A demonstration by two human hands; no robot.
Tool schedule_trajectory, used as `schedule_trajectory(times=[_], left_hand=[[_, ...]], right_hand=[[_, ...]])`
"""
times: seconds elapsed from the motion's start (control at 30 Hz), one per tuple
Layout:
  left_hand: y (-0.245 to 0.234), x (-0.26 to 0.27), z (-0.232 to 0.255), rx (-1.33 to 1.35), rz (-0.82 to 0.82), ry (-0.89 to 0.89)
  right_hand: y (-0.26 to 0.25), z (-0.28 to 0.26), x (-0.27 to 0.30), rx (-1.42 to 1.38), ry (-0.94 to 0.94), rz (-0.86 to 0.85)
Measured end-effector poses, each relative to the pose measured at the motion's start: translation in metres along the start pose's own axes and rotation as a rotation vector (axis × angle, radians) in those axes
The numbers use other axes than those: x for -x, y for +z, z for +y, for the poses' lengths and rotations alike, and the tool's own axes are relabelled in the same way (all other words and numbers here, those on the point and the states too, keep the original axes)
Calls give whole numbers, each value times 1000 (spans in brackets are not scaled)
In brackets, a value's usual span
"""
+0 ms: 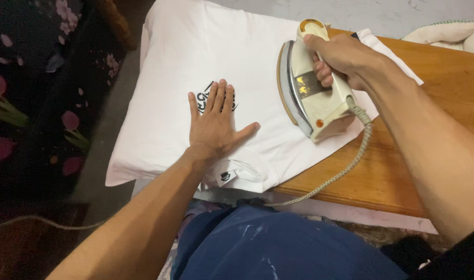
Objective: The person irons a white t-shirt with black graphics on a wooden table. They smooth the fabric with their hands, use a steam iron on the front and sleeves, flip the shirt to iron the back, and finish by ironing the sleeve cuffs.
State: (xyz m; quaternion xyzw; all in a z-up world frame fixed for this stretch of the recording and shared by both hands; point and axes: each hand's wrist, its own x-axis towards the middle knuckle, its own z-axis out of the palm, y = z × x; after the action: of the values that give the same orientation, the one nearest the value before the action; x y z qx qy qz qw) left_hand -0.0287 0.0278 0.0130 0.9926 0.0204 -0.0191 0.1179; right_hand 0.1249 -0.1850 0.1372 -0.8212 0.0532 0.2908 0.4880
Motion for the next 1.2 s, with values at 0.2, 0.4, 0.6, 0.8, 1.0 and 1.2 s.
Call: schedule_trajectory(times=[0.2,0.4,0.6,0.8,1.0,1.2], left_hand=[[0,-2,-2,12,-17,12],[5,2,1,28,46,24],[14,35,8,117,129,-58],[8,73,-20,67,151,-107],[6,82,-32,81,161,-103],[6,78,-32,64,147,-105]], right_hand=[[-5,11,49,247,57,-107],[-2,32,65,393,-7,88],[10,40,64,683,-193,380],[15,36,69,811,-256,284],[32,38,65,980,-380,63],[44,32,68,893,-337,106]])
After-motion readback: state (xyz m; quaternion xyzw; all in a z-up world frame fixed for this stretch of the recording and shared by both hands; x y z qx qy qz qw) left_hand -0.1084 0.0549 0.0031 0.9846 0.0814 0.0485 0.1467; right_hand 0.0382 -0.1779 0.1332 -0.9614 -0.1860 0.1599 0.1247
